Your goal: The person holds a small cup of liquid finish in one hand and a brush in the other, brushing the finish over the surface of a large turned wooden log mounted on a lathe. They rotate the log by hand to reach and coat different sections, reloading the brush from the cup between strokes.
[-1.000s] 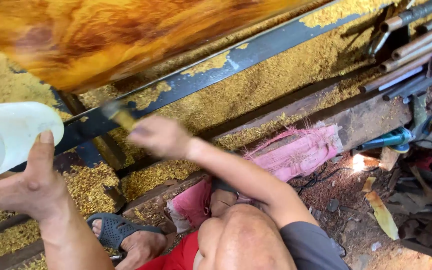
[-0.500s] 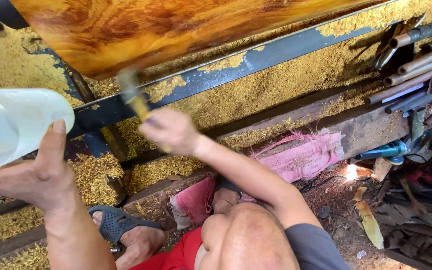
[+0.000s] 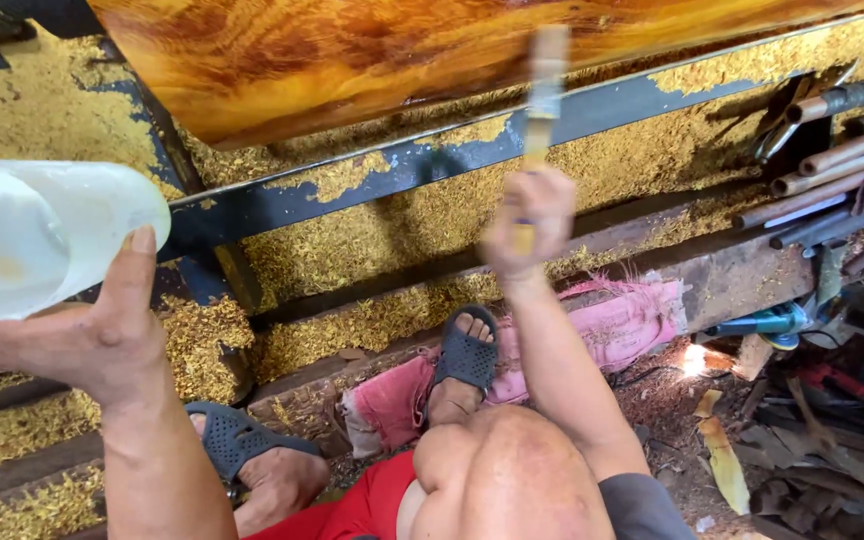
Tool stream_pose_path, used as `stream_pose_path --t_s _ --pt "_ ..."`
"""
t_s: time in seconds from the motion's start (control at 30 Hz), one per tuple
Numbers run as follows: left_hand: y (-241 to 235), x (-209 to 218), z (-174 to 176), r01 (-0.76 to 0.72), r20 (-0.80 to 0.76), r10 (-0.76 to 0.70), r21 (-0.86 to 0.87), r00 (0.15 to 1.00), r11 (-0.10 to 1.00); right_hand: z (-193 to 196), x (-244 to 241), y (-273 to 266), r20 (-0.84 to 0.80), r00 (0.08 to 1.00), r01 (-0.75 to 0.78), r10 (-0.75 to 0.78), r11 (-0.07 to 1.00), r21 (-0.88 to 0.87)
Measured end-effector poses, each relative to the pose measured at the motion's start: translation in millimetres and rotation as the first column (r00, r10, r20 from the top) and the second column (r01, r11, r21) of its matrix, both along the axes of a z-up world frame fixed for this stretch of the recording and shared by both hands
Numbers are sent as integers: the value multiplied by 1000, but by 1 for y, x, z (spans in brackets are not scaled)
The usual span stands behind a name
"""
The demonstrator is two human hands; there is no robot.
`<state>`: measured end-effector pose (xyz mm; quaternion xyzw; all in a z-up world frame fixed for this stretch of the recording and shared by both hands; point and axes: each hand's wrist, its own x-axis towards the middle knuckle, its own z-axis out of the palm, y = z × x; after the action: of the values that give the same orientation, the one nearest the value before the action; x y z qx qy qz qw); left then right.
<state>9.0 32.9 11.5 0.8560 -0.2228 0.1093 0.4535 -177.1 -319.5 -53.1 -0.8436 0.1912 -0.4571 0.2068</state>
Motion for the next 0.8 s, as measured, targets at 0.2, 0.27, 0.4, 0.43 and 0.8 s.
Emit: stream_pose_path --t_s 0.2,0.27,0.4,0.43,0.8 --pt "-5 2 1 -49 168 19 178 986 983 -22 63 119 -201 742 -644 639 763 49" --pt "-8 4 5 -4 76 -2 74 997 997 -26 66 122 -212 711 -676 671 734 57" --pt "-3 5 -2 -34 6 35 -15 999 999 -38 61 87 -310 750 -593 584 802 74" --pt "-9 4 3 -30 3 30 -20 1000 999 -41 50 67 -316 752 -589 579 805 71" --pt "-33 -3 8 39 52 -42 40 998 998 -55 -16 36 -169 965 -210 201 977 -38"
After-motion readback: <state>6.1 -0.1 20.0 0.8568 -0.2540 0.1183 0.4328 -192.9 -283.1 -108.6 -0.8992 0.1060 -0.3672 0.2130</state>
